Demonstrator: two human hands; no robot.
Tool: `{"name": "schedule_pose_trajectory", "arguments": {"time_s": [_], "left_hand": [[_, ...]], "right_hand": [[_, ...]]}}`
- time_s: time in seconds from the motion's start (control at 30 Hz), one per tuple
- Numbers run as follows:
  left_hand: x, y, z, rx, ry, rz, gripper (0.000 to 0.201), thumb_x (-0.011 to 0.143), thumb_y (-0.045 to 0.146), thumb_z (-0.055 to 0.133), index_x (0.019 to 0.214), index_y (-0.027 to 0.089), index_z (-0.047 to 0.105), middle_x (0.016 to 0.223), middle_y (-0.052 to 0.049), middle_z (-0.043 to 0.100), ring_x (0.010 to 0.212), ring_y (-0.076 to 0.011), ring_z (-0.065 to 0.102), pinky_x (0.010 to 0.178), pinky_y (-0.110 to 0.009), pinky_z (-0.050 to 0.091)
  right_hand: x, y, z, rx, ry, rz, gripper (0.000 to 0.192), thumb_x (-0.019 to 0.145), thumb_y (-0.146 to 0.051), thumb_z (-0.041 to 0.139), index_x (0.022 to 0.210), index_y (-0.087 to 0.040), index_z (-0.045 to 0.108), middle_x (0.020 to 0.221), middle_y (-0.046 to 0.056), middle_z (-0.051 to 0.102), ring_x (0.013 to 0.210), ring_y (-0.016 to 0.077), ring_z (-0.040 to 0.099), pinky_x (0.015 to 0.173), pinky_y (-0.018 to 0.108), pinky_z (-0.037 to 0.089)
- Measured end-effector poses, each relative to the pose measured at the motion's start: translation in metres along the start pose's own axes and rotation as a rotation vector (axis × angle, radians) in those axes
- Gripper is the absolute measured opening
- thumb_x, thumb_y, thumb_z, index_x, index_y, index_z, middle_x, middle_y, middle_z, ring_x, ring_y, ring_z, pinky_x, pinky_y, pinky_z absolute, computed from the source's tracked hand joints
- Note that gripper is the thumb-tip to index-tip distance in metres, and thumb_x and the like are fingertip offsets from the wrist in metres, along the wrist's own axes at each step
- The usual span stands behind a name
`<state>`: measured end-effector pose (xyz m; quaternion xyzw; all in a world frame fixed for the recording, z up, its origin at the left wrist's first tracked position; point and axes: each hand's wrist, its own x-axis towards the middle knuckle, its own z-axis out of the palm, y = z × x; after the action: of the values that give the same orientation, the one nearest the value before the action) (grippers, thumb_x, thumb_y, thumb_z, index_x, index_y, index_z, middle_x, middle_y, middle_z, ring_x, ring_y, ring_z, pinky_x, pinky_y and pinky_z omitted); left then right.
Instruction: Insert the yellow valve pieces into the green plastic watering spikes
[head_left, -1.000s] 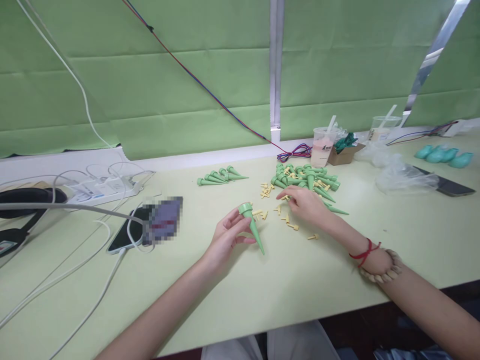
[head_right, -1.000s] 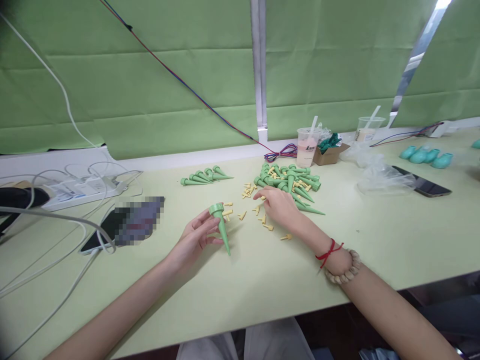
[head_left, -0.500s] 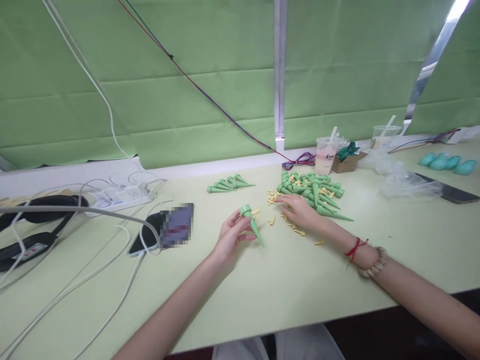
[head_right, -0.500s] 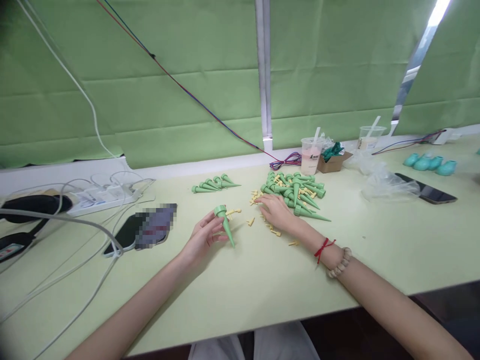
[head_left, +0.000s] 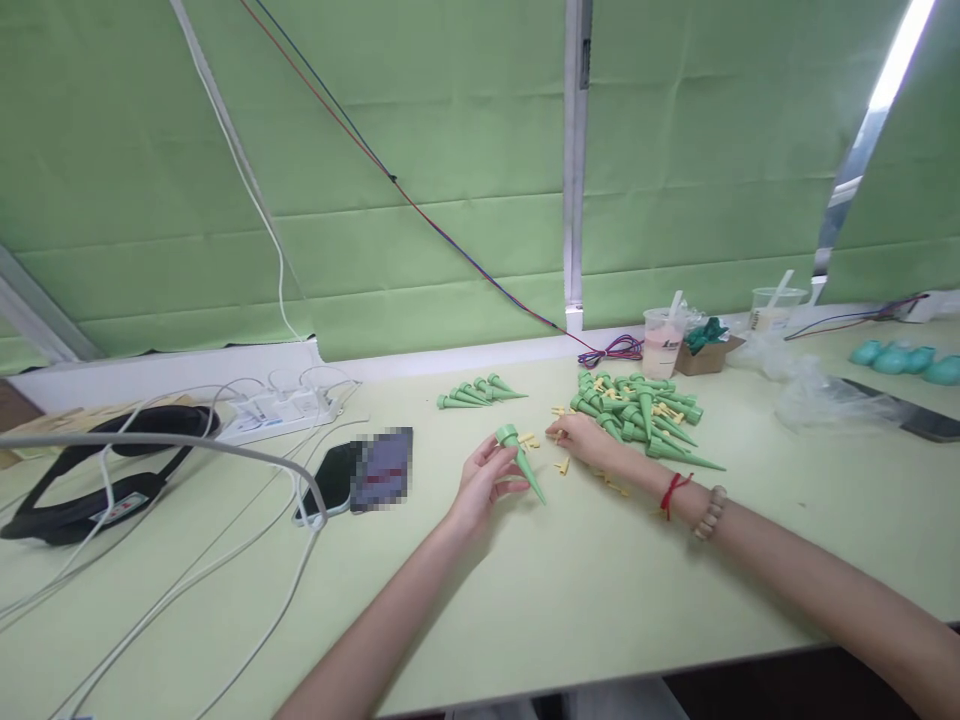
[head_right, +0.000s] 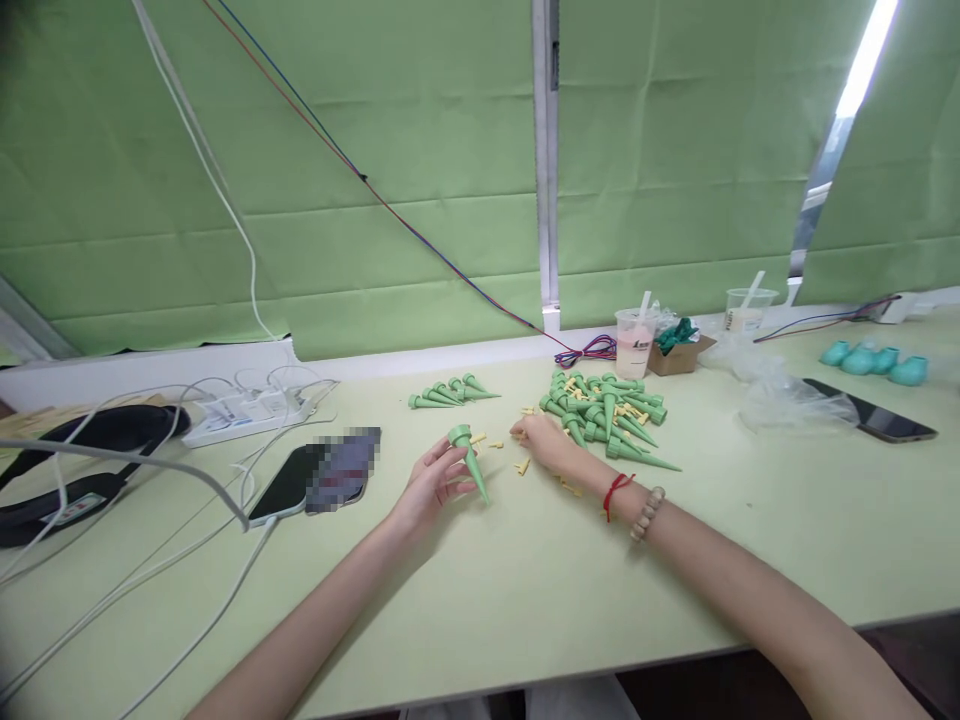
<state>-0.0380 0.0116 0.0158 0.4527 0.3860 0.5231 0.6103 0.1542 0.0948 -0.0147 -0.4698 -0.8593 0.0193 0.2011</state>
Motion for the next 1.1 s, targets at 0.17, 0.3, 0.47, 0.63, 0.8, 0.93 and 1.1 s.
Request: {"name": "schedule_pose_trajectory", "arguments": {"time_s": [0.17,0.3,0.47,0.63,0.8,0.93,1.1], "left_hand": [[0.001,-0.002,0.0,0.029,0.024,-0.032,0.032,0.064,0.027,0.068,0.093,0.019,0.059,0.08,-0.002,0.056,0.058,-0.0082,0.055,0.055,-0.023,0.054],[0.004,-0.002,-0.002,0.035,0.035,-0.043,0.032,0.064,0.026,0.068,0.095,0.019,0.059,0.082,-0.002,0.057,0.056,-0.007,0.055,0.054,-0.023,0.054],[0.003,0.0,-0.002,0.029,0.019,-0.058,0.034,0.065,0.026,0.068,0.096,0.019,0.059,0.082,-0.002,0.058,0.056,-0.0069,0.055,0.054,-0.023,0.054],[0.0,0.0,0.001,0.05,-0.03,-0.064,0.033,0.065,0.026,0.068,0.096,0.018,0.06,0.08,-0.002,0.057,0.057,-0.0072,0.054,0.053,-0.022,0.054],[0.001,-0.002,0.001,0.068,-0.037,-0.077,0.038,0.067,0.026,0.067,0.103,0.019,0.059,0.082,-0.003,0.058,0.059,-0.0081,0.055,0.053,-0.022,0.054],[0.002,-0.002,0.0,0.067,-0.025,-0.086,0.038,0.067,0.025,0.066,0.104,0.019,0.059,0.083,-0.003,0.059,0.061,-0.0091,0.057,0.055,-0.022,0.053],[0.001,0.001,0.001,0.038,-0.018,-0.112,0.037,0.069,0.023,0.063,0.106,0.02,0.057,0.08,-0.002,0.059,0.063,-0.0111,0.06,0.055,-0.021,0.052]], "right_hand": [[0.009,0.01,-0.009,-0.068,-0.008,0.053,0.027,0.083,-0.015,0.046,0.106,-0.016,0.061,0.104,0.01,0.063,0.093,0.018,0.057,0.078,0.027,0.039],[0.015,0.012,-0.007,-0.13,-0.028,0.122,0.019,0.081,-0.015,0.049,0.091,-0.011,0.064,0.095,0.013,0.063,0.086,0.0195,0.058,0.073,0.026,0.04],[0.009,0.006,-0.006,-0.153,-0.03,0.168,0.015,0.08,-0.017,0.05,0.079,-0.014,0.065,0.084,0.009,0.064,0.077,0.017,0.058,0.064,0.022,0.038],[-0.002,0.003,-0.011,-0.159,-0.015,0.176,0.017,0.076,-0.013,0.049,0.079,-0.017,0.066,0.084,0.007,0.065,0.077,0.0165,0.058,0.059,0.022,0.035],[-0.015,-0.001,-0.01,-0.12,0.028,0.197,0.021,0.072,-0.01,0.05,0.081,-0.016,0.067,0.085,0.007,0.065,0.079,0.0171,0.059,0.058,0.022,0.036],[-0.025,-0.005,-0.01,-0.074,0.089,0.213,0.029,0.076,-0.015,0.047,0.1,-0.017,0.064,0.095,0.008,0.062,0.081,0.0163,0.059,0.06,0.022,0.039],[-0.034,-0.008,-0.016,0.339,0.243,0.231,0.022,0.079,-0.027,0.051,0.089,-0.015,0.067,0.082,0.006,0.066,0.07,0.0149,0.061,0.066,0.025,0.045]]}}
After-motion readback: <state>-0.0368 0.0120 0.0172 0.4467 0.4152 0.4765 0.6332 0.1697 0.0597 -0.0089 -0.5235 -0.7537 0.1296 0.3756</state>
